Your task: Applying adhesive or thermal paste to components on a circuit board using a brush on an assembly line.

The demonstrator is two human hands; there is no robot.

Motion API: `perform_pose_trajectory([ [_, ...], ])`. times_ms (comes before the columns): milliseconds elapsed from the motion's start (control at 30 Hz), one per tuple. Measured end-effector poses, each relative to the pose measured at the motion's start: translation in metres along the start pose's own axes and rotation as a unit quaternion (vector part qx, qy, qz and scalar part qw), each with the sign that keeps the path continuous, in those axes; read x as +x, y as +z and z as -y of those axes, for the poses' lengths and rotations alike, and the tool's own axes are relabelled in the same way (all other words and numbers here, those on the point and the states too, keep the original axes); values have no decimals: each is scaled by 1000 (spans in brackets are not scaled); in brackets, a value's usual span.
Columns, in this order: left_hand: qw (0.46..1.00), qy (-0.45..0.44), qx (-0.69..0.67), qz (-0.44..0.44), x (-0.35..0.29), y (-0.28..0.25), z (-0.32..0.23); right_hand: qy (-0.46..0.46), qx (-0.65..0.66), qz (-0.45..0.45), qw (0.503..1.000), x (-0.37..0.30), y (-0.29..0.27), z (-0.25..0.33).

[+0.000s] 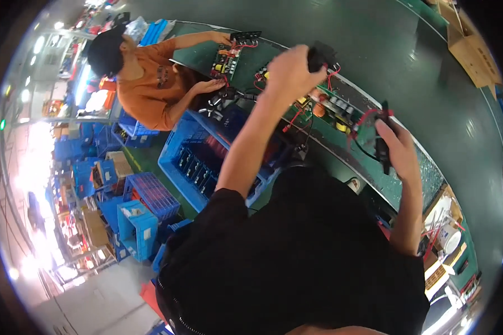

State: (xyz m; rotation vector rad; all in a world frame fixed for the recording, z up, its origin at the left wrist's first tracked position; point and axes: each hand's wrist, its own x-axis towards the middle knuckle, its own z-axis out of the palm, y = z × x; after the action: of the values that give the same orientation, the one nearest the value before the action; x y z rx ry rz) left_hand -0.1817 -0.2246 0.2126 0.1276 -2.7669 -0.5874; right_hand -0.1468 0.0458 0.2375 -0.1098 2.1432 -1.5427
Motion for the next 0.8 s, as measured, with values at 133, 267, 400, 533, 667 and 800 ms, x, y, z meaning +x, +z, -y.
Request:
perform_pose_trajectory([
  [133,998,44,19,43,58,-45,73,40,179,20,983,39,90,18],
  [267,983,109,87,120,115,-51,93,159,419,56,892,87,187,-7],
  [400,962,197,138,132,130,-48,123,242,549,124,790,124,278,2],
  [533,948,233,168,140,143,-25,153,236,608,132,746,150,325,8],
  [667,946,224,199,122,158,-21,197,234,584,124,767,168,352,5],
  [800,964,193,151,107,169,-25,199,228,576,112,777,190,365,0],
])
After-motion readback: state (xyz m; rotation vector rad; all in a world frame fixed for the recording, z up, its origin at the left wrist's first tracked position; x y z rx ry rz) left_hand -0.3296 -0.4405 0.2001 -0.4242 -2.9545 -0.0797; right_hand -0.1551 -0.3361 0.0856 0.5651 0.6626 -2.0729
